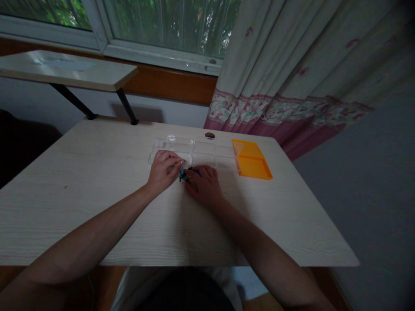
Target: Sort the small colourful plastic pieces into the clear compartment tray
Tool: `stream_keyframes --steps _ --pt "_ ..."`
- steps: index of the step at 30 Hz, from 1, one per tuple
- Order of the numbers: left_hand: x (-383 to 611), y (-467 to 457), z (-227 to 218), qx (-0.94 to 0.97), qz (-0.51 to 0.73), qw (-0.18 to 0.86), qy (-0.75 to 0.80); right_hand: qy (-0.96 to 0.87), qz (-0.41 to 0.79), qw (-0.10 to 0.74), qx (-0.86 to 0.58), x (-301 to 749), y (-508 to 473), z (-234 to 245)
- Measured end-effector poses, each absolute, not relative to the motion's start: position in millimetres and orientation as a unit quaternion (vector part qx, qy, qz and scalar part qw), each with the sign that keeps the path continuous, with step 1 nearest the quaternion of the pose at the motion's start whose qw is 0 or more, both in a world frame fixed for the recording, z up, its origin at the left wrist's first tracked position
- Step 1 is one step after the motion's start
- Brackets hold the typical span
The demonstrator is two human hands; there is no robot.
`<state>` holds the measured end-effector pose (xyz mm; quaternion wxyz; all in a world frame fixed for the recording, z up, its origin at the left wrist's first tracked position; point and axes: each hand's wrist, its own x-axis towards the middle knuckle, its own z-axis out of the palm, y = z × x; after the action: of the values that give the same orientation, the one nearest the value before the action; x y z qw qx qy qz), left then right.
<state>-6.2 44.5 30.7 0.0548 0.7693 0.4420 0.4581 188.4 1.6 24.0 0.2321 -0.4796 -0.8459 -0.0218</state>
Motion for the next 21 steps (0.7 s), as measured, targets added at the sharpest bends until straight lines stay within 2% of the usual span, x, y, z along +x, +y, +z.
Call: stream_keyframes --steps 11,17,21 --pt "-7.4 45.5 30.5 0.774 0.457 0.043 0.436 -0.856 -0.009 0.241 -0.458 190.3 1.0 25.7" --pt "-9.8 47.4 25.5 0.776 0.456 0.047 0.433 -0.83 0.004 0.278 -0.483 197.4 2.2 26.3" --pt "-10.3 47.2 25.7 0.775 0.451 0.049 0.439 -0.843 0.007 0.263 -0.469 196.6 2.0 23.9"
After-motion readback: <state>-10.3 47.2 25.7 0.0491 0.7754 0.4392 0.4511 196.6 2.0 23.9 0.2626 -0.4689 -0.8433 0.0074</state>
